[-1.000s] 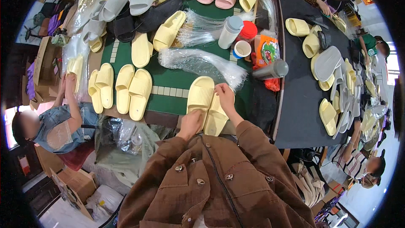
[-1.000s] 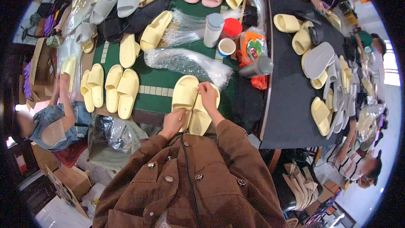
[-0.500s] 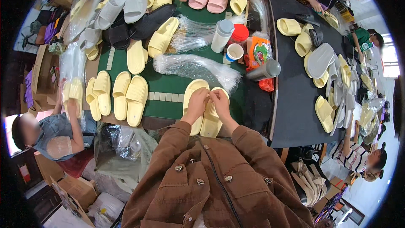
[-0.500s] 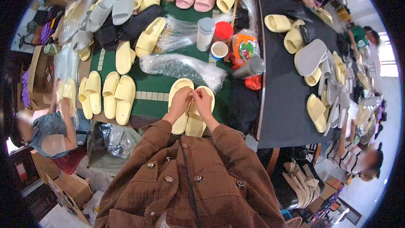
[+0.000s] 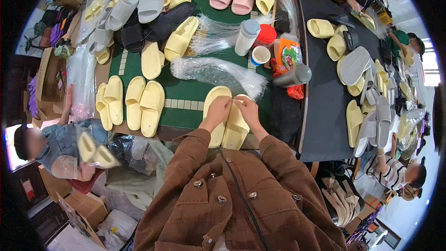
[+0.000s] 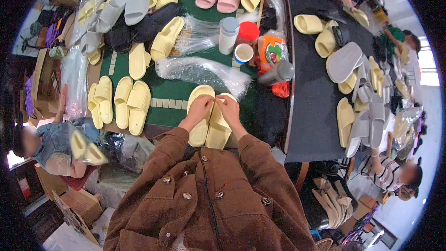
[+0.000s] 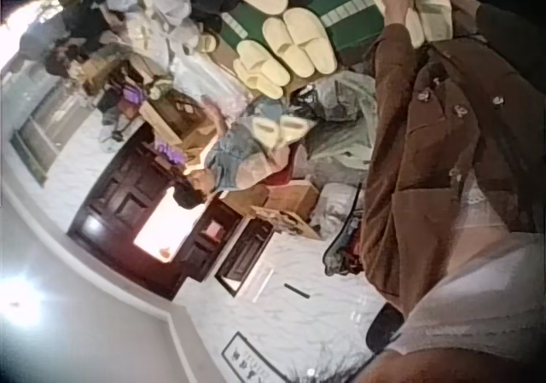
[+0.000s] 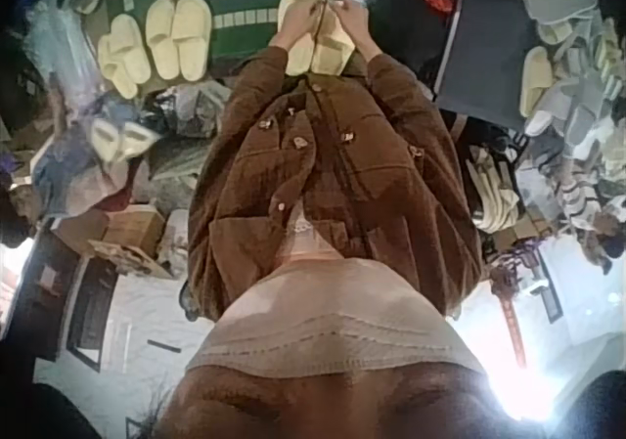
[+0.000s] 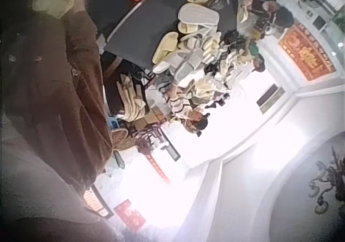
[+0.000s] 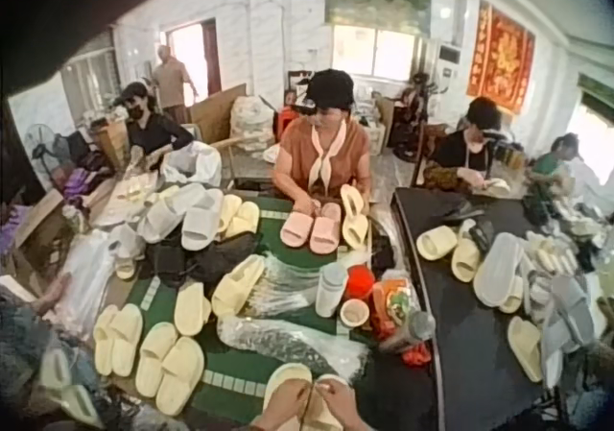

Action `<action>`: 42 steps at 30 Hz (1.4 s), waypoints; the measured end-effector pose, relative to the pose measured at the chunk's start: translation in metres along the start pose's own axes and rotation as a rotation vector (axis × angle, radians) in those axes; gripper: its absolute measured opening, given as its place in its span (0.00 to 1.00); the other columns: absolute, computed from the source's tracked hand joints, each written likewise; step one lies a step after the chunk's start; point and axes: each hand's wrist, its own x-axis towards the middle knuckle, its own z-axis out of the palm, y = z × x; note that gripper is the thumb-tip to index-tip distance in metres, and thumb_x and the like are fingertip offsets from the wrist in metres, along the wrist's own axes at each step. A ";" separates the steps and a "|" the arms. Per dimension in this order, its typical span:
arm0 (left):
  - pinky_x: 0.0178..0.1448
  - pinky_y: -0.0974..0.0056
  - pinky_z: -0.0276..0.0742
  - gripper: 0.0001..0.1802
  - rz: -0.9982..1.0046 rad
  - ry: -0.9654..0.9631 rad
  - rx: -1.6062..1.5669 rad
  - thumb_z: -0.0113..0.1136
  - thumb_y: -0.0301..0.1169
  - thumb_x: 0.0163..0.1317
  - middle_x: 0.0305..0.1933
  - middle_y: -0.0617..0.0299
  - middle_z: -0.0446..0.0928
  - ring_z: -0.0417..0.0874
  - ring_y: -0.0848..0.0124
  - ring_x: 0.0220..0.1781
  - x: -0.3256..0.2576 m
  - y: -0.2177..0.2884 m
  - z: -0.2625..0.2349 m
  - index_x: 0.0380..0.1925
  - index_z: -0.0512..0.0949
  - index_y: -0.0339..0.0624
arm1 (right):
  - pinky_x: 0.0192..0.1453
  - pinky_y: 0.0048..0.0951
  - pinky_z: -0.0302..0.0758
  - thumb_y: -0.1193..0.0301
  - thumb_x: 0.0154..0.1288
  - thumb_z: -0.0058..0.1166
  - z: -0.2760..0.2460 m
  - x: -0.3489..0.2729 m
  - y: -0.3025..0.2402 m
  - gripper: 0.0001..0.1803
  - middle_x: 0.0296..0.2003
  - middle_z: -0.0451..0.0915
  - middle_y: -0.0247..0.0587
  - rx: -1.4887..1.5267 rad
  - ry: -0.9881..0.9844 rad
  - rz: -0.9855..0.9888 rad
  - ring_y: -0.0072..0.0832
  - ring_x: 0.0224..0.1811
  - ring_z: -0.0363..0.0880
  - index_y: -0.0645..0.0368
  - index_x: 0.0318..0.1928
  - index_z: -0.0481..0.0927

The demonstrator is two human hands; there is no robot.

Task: The person assembles slipper sandals by hand at a workbench. They pick up slipper soles and straps, align them, and press them together to form pairs. The person handles yellow, white, and black slipper components, placing finished pairs on the table while other workers perform similar tasks nearby.

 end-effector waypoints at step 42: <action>0.68 0.52 0.55 0.41 0.080 -0.074 0.110 0.61 0.27 0.53 0.66 0.39 0.53 0.55 0.43 0.67 -0.020 0.004 0.008 0.66 0.53 0.39 | 0.50 0.28 0.70 0.68 0.70 0.43 -0.076 -0.035 0.008 0.09 0.43 0.80 0.39 0.528 0.257 0.136 0.26 0.46 0.76 0.60 0.39 0.74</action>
